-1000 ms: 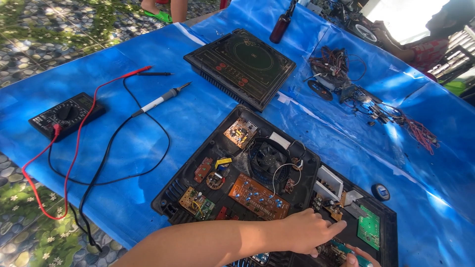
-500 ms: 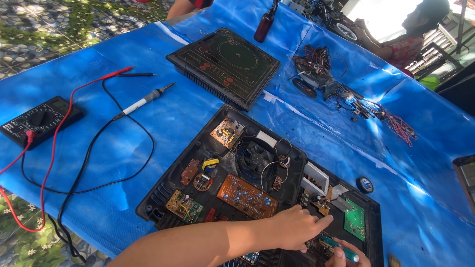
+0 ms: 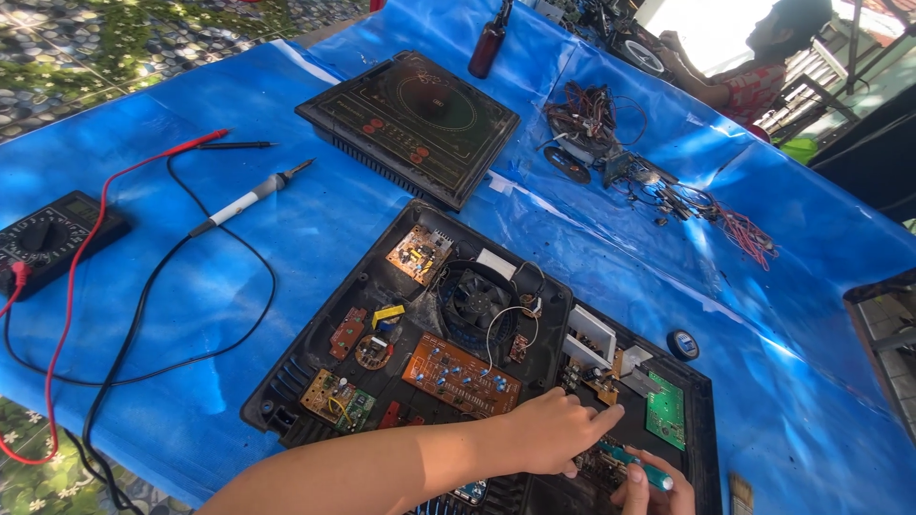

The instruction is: Repairing the internal components and circuit board of an induction cooker using a screwdriver.

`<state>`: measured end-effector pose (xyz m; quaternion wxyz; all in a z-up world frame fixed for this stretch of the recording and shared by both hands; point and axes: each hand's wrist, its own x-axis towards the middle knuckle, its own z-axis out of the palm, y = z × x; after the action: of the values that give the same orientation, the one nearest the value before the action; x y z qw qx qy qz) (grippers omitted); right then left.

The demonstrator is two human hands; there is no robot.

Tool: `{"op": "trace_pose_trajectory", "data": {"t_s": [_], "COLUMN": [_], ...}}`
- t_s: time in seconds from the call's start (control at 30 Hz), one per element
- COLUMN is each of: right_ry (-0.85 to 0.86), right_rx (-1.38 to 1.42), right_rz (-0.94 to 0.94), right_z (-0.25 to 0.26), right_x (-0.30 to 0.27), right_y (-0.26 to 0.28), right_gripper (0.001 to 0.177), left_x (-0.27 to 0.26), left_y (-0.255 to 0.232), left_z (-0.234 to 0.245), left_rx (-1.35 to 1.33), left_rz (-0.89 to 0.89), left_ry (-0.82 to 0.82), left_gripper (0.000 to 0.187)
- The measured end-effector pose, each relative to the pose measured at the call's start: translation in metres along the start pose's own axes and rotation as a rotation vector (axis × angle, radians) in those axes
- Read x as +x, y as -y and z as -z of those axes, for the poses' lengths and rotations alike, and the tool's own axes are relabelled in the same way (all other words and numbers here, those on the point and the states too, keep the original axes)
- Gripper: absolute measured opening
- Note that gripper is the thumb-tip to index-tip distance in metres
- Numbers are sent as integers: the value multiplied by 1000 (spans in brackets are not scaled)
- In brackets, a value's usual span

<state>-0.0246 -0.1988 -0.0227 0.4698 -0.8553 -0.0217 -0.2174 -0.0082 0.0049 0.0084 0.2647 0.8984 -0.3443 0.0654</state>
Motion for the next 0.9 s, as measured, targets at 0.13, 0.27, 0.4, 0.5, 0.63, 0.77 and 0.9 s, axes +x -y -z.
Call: {"op": "trace_pose_trajectory", "data": {"t_s": [0.13, 0.27, 0.4, 0.5, 0.63, 0.77, 0.9], "right_ry": [-4, -3, -51, -45, -35, -22, -14], "right_rx": [-86, -161, -180, -123, -74, -41, -36], "right_rz": [-43, -13, 96, 189, 231, 250, 224], "right_z": [3, 5, 5, 6, 7, 8, 9], "right_x": [-8, -10, -15, -14, -13, -12, -11], "right_y": [30, 37, 40, 37, 37, 38, 36], "right_gripper": [31, 35, 29, 26, 25, 24, 25], "left_x": [0, -1, -3, -2, -2, -1, -1], "left_y": [-2, -4, -8, -8, -8, -7, -6], "left_z": [2, 4, 7, 5, 3, 0, 0], "left_rx": [9, 23, 23, 39, 63, 55, 60], "left_rz": [15, 18, 21, 45, 33, 38, 39], "left_ry": [12, 9, 26, 7, -14, -8, 6], "left_gripper": [109, 110, 110, 112, 112, 112, 112]}}
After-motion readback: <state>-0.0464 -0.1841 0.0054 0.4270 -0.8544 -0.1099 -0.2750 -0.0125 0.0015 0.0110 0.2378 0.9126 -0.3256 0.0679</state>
